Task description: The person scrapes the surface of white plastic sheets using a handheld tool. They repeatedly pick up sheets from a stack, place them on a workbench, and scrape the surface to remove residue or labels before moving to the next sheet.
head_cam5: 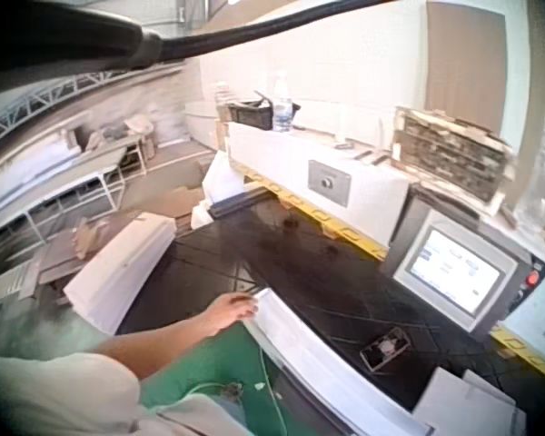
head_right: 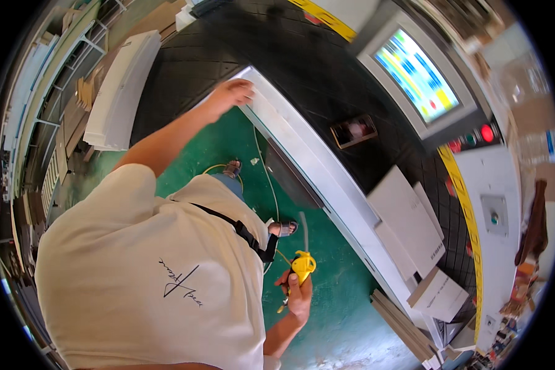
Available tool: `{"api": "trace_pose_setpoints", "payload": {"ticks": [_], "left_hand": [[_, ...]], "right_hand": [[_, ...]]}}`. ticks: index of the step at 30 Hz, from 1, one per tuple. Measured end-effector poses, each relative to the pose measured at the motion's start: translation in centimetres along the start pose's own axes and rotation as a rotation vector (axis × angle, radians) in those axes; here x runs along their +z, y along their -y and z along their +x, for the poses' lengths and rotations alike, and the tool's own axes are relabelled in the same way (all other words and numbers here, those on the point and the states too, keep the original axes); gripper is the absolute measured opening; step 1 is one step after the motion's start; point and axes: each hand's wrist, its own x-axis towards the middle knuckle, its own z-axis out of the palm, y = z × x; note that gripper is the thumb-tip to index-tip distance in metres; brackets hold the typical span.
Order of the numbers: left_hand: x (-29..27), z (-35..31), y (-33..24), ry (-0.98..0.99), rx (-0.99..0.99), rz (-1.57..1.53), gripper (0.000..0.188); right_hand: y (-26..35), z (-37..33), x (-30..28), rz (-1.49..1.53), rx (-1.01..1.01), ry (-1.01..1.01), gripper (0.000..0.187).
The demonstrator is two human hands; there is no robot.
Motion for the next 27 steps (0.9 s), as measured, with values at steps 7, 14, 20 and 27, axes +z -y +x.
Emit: {"api": "trace_pose_setpoints", "payload": {"ticks": [7, 14, 20, 27], "left_hand": [[-37.7, 5.3, 1.3, -0.859, 0.294, 1.062, 0.046], [-55.8, -1.4, 6.2, -1.022, -0.164, 0.824, 0.066], [-49.5, 1.0, 3.1, -0.707, 0.013, 0.963, 0.093], [-43.7, 2.3, -1.2, -0.460, -0.328, 1.257, 0.141]], "right_hand": [[5.3, 15.1, 13.2, -0.218, 0.145, 0.333, 0.029], [13.2, 28.6, 31.4, -0.649, 0.205, 0.630, 0.020], [13.9, 36.3, 44.5, -0.456, 0.227, 0.806, 0.038], [9.1, 38.3, 51.6, -0.350, 0.435, 0.949, 0.058]]}}
